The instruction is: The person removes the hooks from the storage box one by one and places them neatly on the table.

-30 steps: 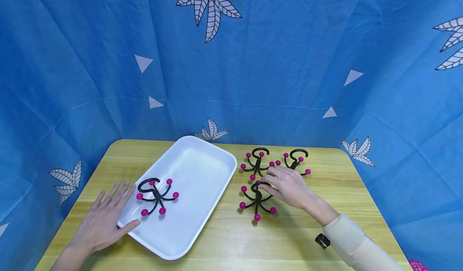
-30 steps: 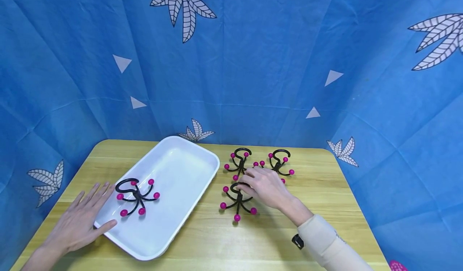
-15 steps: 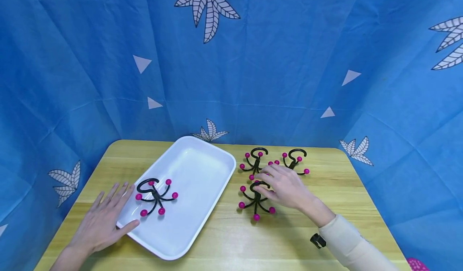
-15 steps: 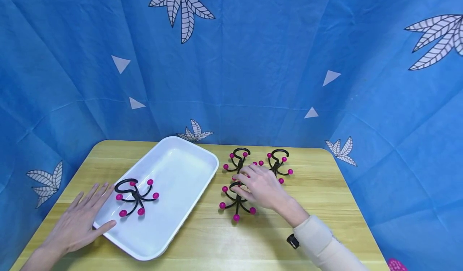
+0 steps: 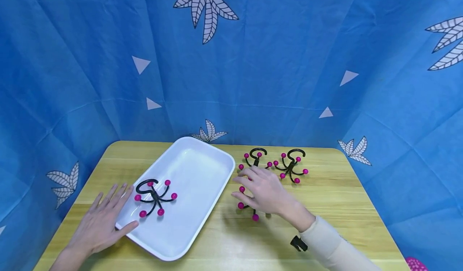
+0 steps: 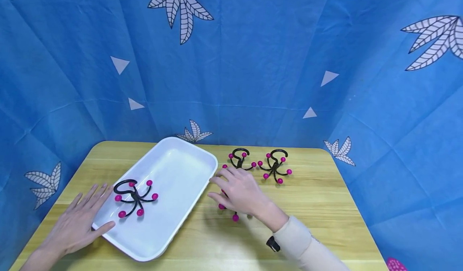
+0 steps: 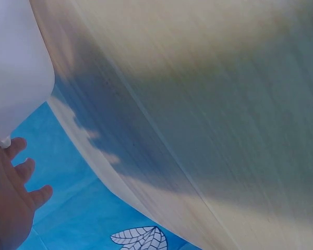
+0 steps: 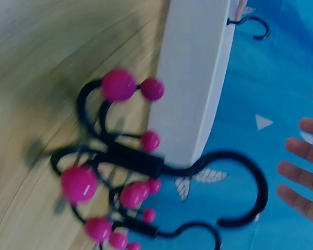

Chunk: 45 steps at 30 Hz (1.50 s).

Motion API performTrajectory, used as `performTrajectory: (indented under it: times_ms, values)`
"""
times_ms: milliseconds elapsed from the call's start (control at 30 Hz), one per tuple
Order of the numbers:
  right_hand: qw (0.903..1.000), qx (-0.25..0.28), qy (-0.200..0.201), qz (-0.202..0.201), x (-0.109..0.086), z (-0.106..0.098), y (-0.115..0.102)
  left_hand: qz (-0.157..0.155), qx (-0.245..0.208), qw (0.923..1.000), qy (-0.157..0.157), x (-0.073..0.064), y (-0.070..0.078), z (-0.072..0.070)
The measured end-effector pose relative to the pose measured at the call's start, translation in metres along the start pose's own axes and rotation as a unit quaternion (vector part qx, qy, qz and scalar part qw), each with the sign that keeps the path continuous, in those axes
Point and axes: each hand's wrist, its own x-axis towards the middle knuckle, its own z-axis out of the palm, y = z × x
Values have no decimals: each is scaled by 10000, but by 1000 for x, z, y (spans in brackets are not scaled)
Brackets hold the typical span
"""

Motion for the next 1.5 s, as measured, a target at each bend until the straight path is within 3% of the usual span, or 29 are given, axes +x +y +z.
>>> performTrajectory:
  times_ms: [600, 933, 1033, 1500]
  values:
    - [9991, -125, -281, -275, 51, 28, -44, -32, -26, 10000, -80, 2, 0, 0]
    - [9933, 105, -1147, 11, 80, 43, -69, 12, 39, 10000, 64, 0, 1, 1]
    - [9907, 161, -1352, 62, 88, 47, -73, -20, 9, 10000, -19, 0, 1, 1]
    - [9832, 349, -1789, -63, 122, 71, -83, -99, -52, 9994, -322, 3, -1, 0]
